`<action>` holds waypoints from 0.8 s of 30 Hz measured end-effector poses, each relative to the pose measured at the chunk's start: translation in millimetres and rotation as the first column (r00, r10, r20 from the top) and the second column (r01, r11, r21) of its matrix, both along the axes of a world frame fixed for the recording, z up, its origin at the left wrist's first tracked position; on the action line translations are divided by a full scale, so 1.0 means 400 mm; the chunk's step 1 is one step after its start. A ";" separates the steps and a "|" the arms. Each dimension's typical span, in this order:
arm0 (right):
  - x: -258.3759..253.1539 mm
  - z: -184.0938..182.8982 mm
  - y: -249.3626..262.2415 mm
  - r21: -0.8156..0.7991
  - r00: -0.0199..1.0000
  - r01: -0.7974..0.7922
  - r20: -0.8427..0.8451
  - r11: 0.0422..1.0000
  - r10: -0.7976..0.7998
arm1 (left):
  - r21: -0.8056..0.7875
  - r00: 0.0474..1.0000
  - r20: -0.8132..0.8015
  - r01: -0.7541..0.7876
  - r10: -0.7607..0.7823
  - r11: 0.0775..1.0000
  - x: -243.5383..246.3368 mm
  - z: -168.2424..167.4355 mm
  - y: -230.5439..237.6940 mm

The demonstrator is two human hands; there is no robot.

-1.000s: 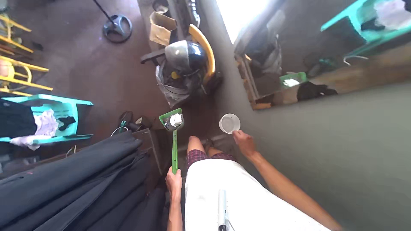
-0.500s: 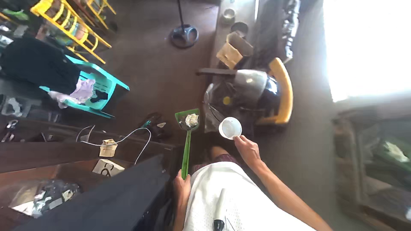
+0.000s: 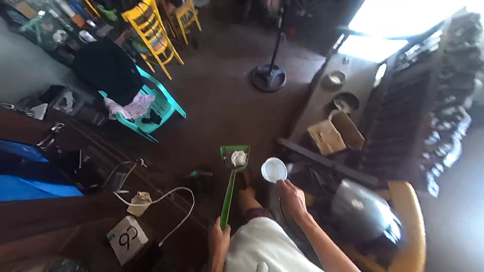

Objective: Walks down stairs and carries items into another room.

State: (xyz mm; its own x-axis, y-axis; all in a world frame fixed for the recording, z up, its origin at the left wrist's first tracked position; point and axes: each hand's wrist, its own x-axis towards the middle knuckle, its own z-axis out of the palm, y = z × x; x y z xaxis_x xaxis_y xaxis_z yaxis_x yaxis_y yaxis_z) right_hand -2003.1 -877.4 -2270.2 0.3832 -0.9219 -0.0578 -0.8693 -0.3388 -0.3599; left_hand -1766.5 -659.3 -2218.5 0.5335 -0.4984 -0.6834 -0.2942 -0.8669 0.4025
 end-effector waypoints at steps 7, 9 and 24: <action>0.213 -0.076 -0.452 -0.007 0.999 -0.050 -0.018 0.999 0.050 | 0.055 0.997 -0.014 -0.073 0.074 0.996 0.196 -0.006 -0.384; 0.282 -0.067 -0.597 -0.007 0.996 -0.081 -0.039 0.997 0.081 | 0.044 0.996 -0.016 -0.089 0.090 0.995 0.263 -0.026 -0.504; 0.870 -0.057 -1.416 0.044 0.981 -0.149 -0.117 0.988 0.153 | 0.044 0.998 -0.051 0.024 -0.022 0.999 0.881 -0.092 -1.367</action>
